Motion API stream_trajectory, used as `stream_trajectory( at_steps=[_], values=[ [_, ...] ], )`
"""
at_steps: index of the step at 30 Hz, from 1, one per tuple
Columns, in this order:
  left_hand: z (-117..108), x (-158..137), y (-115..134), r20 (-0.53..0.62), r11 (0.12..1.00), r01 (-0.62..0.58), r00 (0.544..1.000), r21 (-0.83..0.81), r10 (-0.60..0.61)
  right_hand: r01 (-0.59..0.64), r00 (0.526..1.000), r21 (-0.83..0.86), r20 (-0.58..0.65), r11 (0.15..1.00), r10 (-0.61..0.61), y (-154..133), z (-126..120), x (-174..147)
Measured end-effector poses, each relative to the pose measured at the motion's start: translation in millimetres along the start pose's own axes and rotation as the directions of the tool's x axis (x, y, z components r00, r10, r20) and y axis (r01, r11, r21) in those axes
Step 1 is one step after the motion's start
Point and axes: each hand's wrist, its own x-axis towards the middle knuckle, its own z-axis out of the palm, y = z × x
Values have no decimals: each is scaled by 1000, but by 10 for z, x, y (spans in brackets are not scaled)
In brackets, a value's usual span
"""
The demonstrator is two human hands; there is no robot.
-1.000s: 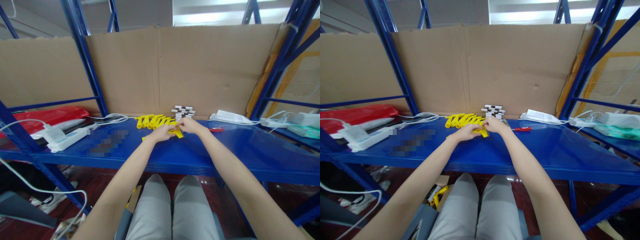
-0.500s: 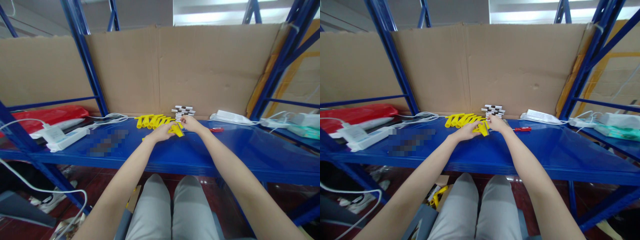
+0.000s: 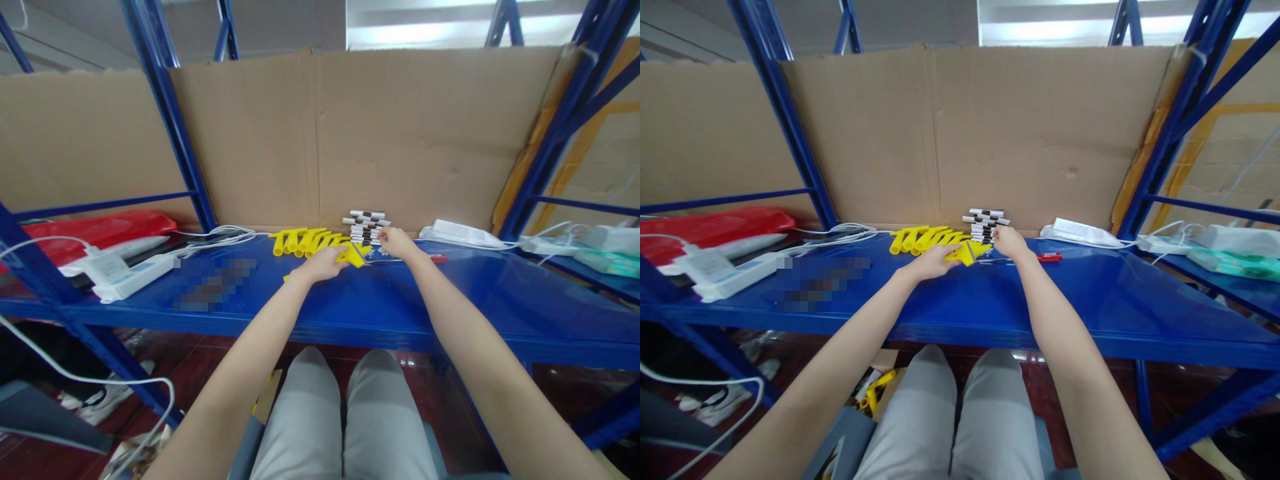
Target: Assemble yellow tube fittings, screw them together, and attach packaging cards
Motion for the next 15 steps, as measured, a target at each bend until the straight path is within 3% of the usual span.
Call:
stream_trajectory(
  at_steps=[7,15],
  values=[
    [-21,-24,43,-70,992,80,995,94,-73,-62,996,-88,56,994,68,284,106,82],
    [-22,-36,72,-68,984,93,994,149,-84,39,985,-50,168,998,-30,365,207,89]
  ],
)
